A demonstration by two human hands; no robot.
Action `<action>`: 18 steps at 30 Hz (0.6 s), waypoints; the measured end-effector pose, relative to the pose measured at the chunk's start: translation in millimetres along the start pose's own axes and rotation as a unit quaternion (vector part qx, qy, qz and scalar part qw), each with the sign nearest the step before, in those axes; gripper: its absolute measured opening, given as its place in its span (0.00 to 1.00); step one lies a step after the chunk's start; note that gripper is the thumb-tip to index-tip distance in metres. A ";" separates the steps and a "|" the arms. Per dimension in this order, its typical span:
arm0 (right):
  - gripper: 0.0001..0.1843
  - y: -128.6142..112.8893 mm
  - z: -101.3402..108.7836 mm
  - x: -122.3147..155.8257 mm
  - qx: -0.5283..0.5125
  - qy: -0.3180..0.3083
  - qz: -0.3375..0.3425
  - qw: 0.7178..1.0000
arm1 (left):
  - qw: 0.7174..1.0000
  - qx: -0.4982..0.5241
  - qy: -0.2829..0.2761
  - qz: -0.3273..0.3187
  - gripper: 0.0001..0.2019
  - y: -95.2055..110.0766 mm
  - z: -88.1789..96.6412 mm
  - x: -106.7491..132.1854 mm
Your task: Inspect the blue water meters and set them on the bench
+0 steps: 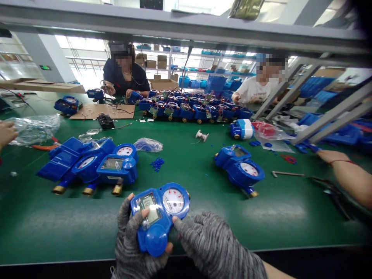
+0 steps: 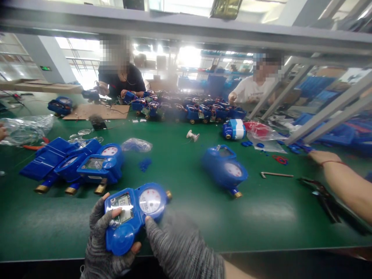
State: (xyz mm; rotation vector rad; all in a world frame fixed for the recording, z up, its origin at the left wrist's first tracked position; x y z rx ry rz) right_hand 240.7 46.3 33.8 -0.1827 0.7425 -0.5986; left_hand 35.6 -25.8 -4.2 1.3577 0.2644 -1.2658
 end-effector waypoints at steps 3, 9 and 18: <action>0.18 0.3 4.4 -4.8 -0.020 -0.001 -0.018 1.000 | 1.000 -0.003 0.008 0.002 0.34 -0.9 -1.6 -0.1; 0.12 40.4 -0.4 -69.3 -0.246 -0.090 -0.109 0.959 | 0.997 0.058 -0.028 0.049 0.30 -15.3 8.7 -12.6; 0.12 107.6 -128.0 -129.6 -0.099 -0.069 -0.078 0.990 | 0.972 0.168 -0.067 0.150 0.25 -13.0 22.8 -13.4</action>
Point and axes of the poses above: each hand's wrist, its own x-axis away from the middle knuckle, its own z-axis out of the back of the hand, y = z × x, the point moved 1 cm from there along -x, towards the middle knuckle, and after that the axes turned 11 degrees about y, right-handed, at the moved point
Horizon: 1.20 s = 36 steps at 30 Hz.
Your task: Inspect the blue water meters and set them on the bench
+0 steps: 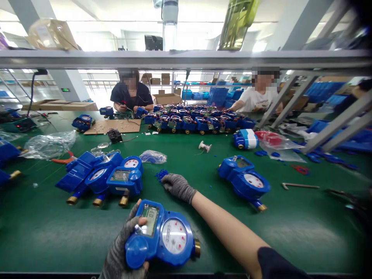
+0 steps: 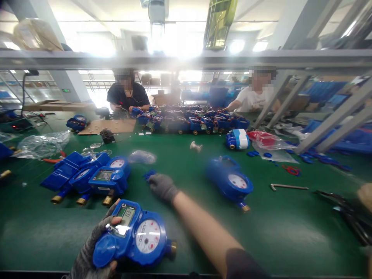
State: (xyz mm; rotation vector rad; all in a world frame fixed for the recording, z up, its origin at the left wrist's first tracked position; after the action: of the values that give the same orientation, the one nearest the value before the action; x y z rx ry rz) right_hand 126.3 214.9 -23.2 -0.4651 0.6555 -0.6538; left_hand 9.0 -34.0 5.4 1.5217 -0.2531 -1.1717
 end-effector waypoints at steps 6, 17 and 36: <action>0.10 1.1 -12.3 -3.3 0.064 -0.013 -0.001 0.998 | 0.995 0.077 0.032 0.049 0.27 -6.9 -11.7 8.7; 0.12 -7.1 -12.0 -5.8 0.155 -0.065 0.017 0.986 | 0.986 0.143 0.043 0.077 0.30 -16.3 -12.4 6.5; 0.06 -2.8 45.5 79.8 -0.155 0.058 -0.148 0.975 | 0.962 0.148 0.124 0.195 0.29 8.9 -13.4 6.0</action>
State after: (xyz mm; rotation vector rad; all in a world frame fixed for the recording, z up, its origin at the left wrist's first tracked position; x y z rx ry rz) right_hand 204.8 167.2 -21.8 -0.8293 0.8116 -0.8686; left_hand 25.9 -32.8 7.9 1.7618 -0.5496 -0.6428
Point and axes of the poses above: each hand's wrist, its own x-axis away from the middle knuckle, its own z-axis out of the back of the hand, y = z × x, the point moved 1 cm from there along -x, towards the middle knuckle, and after that the axes turned 11 degrees about y, right-handed, at the moved point
